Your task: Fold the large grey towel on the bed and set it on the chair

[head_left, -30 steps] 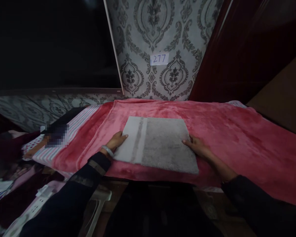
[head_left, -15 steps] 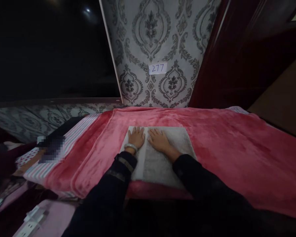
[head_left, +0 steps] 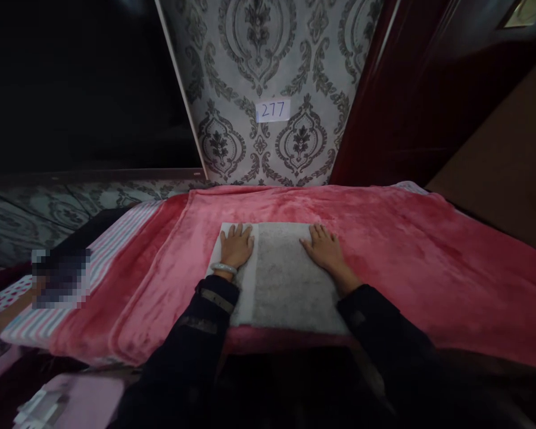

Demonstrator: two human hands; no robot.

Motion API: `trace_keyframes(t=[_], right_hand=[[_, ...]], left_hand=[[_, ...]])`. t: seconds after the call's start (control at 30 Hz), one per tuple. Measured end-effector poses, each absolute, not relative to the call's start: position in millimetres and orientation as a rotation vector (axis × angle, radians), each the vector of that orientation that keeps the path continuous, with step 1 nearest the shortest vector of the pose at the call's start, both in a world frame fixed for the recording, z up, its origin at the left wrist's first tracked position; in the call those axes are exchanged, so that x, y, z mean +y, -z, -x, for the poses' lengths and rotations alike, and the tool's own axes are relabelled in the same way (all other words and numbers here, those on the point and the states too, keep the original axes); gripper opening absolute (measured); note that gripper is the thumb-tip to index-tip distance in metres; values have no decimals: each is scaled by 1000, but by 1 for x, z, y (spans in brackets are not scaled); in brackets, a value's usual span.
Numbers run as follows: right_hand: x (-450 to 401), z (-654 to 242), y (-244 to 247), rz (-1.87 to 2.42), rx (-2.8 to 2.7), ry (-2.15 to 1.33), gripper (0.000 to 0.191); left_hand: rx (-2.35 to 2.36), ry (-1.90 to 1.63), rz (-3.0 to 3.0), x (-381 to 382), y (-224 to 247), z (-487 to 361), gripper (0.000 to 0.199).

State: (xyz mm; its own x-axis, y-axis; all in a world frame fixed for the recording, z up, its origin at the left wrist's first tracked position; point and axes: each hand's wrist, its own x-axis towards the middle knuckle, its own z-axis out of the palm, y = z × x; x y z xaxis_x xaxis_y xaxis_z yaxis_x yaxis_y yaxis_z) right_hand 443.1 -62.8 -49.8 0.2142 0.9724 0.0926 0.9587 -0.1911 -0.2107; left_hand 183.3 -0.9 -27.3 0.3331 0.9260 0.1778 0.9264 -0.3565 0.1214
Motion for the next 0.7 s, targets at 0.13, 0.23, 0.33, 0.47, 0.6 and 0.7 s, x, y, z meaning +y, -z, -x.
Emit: trace_keyframes(t=[0.13,0.23,0.33,0.47,0.6,0.7], right_hand=[[-80,-459,44,2345,-1758,-216,66],[-90,-461,28,2374,-1782,-283,64],[-106,-437,14,2281,-1886,-188,65],[-136,-375,20,1927,-2133,-79,66],[-156,-334,38,1752,-2282,-97,67],[-162,-336,45,1772,-2298,-99,68]], left_hand=[[-1775,351,2570,-1,28,-184,55],[-1794,336,2600,1,22,-185,56],[-1892,211,2640,-2,10,-185,60],[-1852,56,2694,-34,3,-177,63],[-1637,86,2679,-83,20,-162,61],[-1614,108,2628,-103,34,-156,58]])
